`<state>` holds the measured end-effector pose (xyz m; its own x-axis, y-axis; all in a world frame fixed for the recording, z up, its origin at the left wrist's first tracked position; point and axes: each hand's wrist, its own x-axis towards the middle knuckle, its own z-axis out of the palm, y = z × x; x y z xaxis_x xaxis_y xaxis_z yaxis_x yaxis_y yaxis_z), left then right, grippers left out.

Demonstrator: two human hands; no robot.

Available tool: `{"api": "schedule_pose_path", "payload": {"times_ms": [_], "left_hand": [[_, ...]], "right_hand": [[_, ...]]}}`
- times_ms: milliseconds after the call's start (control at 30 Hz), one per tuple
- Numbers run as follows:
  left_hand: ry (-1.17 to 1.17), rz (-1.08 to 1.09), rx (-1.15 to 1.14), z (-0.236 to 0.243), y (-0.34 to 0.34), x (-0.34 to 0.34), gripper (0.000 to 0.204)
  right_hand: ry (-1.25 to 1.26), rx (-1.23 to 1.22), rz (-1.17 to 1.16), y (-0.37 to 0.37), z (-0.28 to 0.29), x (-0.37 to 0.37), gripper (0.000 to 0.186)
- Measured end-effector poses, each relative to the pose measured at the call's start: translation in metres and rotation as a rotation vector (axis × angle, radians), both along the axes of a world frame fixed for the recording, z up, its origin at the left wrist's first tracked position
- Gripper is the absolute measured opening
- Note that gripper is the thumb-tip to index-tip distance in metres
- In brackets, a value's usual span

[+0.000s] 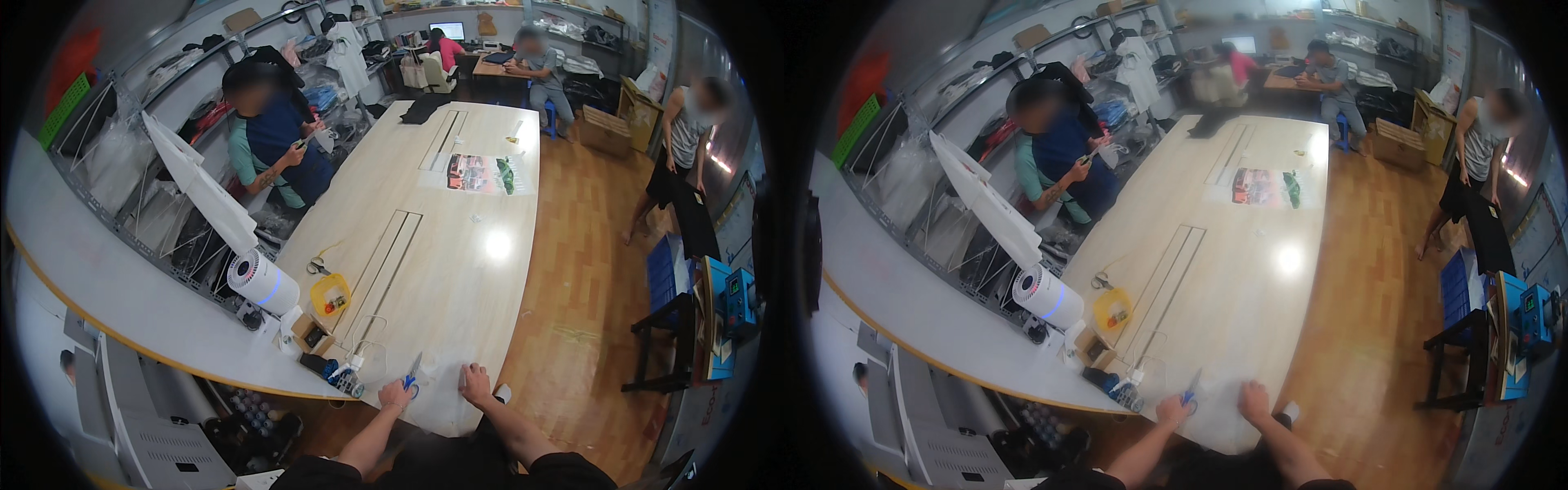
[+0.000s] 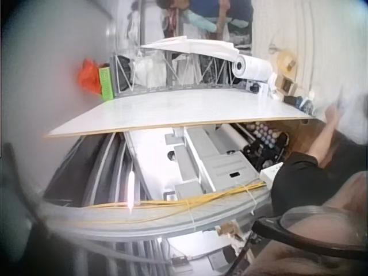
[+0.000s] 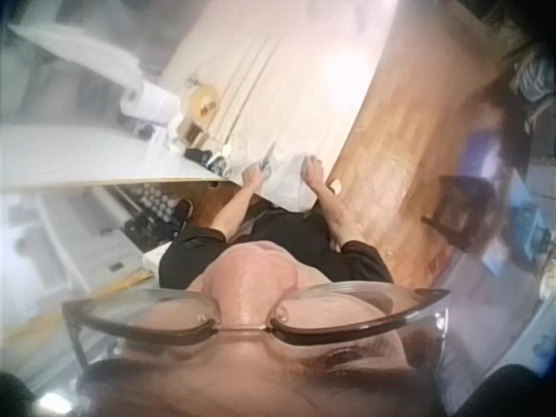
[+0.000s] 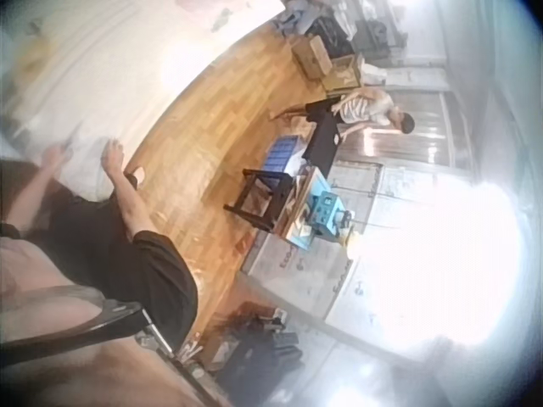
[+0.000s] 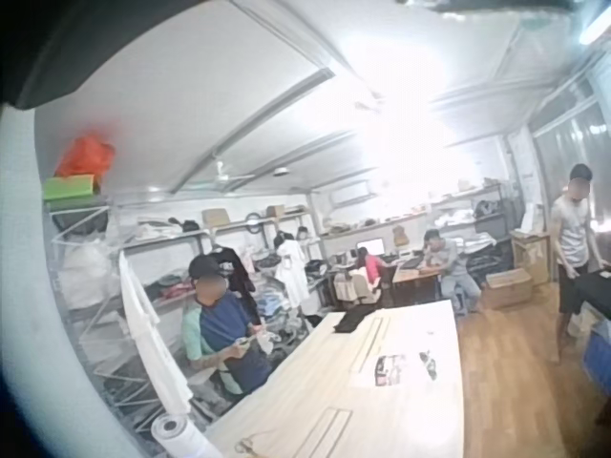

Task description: The person uses scissors to cut a sheet of white material on a work table. A coworker nearby handles black t-shirts, placing them on a heat press machine. The person continues cutting the material while the coworker operates the press.

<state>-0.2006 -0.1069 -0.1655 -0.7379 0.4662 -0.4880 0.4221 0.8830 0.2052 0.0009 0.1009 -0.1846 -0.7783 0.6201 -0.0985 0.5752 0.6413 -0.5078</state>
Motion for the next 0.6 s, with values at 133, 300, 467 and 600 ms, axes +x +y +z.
{"api": "schedule_pose_path", "payload": {"times_ms": [133,300,467,600], "left_hand": [[0.045,0.015,-0.018,0.002,0.011,0.003,0.047],[0.196,0.043,0.141,-0.02,0.001,0.027,0.056],[0.05,-0.066,0.169,-0.026,0.003,0.054,0.084],[-0.142,-0.318,0.177,-0.03,0.042,0.072,0.086]], "right_hand": [[-0.042,-0.072,0.049,0.02,0.013,0.001,0.044],[-0.08,0.091,0.042,0.026,-0.019,0.015,0.079],[-0.099,0.029,0.097,0.034,-0.018,0.024,0.057],[-0.033,0.009,0.16,0.047,-0.029,0.024,0.027]]}}
